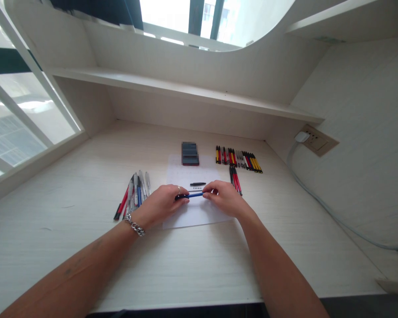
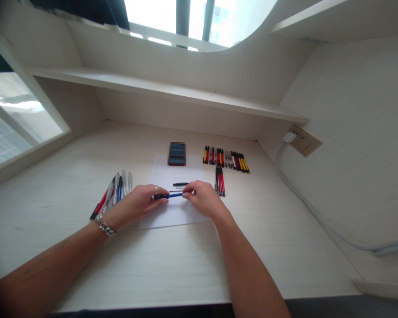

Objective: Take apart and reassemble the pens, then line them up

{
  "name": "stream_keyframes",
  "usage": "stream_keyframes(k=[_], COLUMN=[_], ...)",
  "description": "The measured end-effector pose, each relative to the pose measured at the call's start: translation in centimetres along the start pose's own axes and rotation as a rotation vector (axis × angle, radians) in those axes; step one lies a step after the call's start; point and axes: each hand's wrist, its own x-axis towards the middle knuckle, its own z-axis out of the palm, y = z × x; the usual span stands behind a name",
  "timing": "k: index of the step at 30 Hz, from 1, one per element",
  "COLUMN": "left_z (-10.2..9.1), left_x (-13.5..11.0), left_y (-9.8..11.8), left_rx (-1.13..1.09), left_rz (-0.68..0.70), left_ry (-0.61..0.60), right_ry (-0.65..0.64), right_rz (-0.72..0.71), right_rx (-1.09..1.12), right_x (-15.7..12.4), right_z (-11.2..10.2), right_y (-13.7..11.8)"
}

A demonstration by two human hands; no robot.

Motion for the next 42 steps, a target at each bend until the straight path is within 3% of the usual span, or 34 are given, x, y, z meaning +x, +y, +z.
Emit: stream_keyframes(k=[10, 19, 24, 39, 42], left_z=[0.9, -2.2, -2.9, -2.4, -2.0], left_x=[0.1, 0.1, 0.2, 0.2, 0.2], left_y=[0.0, -1.3, -1.7, -1.0, -0.5], left_rx=[0.060, 0.089, 0.118, 0.056, 0.014], left_rz=[0.013, -0.105, -0.175, -0.149, -0.122], left_ry=[-0.017, 0.075, 0.106, 0.072, 0.059], right_ry=[-0.072, 0.021, 0.011, -0.062, -0.021], right_rz=[0.044, 0.078, 0.078, 0.082, 0.052], right_rx=[-0.096, -0.025, -0.010, -0.106, -0.074], right_x=[-0.1, 0.1, -0.1, -0.1, 0.1], right_z=[0.2, -0.7, -0.8, 0.7, 0.9], right_y=[0.7, 1.3, 1.3, 0.8, 0.6])
